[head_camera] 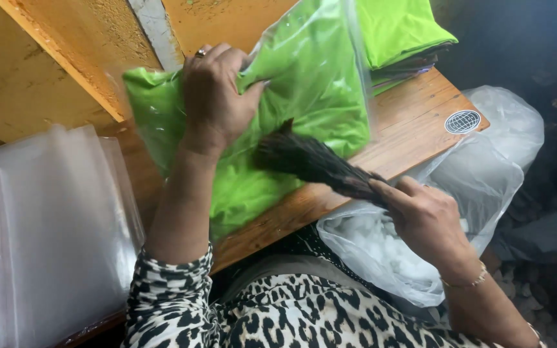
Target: Brushing a green fabric cushion cover and placing it into a plastic bag for packaging.
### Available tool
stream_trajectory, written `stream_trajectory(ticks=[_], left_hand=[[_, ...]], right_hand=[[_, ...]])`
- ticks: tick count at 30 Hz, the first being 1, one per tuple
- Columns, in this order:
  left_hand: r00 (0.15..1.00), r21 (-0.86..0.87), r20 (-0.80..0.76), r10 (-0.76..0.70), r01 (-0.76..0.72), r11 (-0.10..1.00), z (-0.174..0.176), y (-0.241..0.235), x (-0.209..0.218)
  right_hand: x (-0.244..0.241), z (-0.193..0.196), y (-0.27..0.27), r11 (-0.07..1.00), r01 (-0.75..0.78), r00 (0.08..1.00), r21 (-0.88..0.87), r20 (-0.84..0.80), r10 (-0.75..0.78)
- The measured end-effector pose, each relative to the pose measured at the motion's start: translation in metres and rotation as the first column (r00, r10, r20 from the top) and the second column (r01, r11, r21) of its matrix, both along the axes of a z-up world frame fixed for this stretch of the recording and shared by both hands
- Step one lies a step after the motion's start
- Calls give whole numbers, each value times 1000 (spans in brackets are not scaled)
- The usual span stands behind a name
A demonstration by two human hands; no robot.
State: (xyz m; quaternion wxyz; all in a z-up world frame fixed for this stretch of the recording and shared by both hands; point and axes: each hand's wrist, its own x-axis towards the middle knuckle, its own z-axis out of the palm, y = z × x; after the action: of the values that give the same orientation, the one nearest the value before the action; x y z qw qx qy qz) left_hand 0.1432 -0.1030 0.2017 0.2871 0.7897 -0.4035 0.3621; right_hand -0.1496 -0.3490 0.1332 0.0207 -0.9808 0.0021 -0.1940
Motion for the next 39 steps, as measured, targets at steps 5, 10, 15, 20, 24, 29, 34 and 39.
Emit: stream_trajectory(ticks=[5, 10, 15, 20, 24, 29, 34, 39], left_hand=[[933, -30, 343, 111, -107, 994, 39, 2, -98], [889, -49, 409, 208, -206, 977, -21, -2, -114], [704, 423, -704, 93, 311, 851, -47, 35, -112], [868, 367, -456, 197, -19, 930, -87, 53, -57], [687, 546, -530, 497, -172, 820, -108, 55, -43], [650, 706, -460, 604, -145, 694, -116, 42, -85], [570, 766, -486, 662, -87, 637, -99, 42, -122], [609, 856, -398, 686, -22, 517, -131, 52, -123]], right_hand=[[50, -25, 19, 987, -137, 925, 81, 368, 98], [49, -28, 22, 995, -101, 923, 23, 376, 85], [-6, 21, 22, 946, -178, 945, 272, -222, 242], [-29, 51, 5, 901, -148, 955, 409, -177, 237], [6, 27, -25, 927, -100, 994, 361, 68, 81], [89, -4, -1, 920, -71, 987, 386, 158, 9], [131, -42, 74, 925, -179, 983, 336, 100, 154], [128, -67, 137, 887, -425, 903, 179, 14, 430]])
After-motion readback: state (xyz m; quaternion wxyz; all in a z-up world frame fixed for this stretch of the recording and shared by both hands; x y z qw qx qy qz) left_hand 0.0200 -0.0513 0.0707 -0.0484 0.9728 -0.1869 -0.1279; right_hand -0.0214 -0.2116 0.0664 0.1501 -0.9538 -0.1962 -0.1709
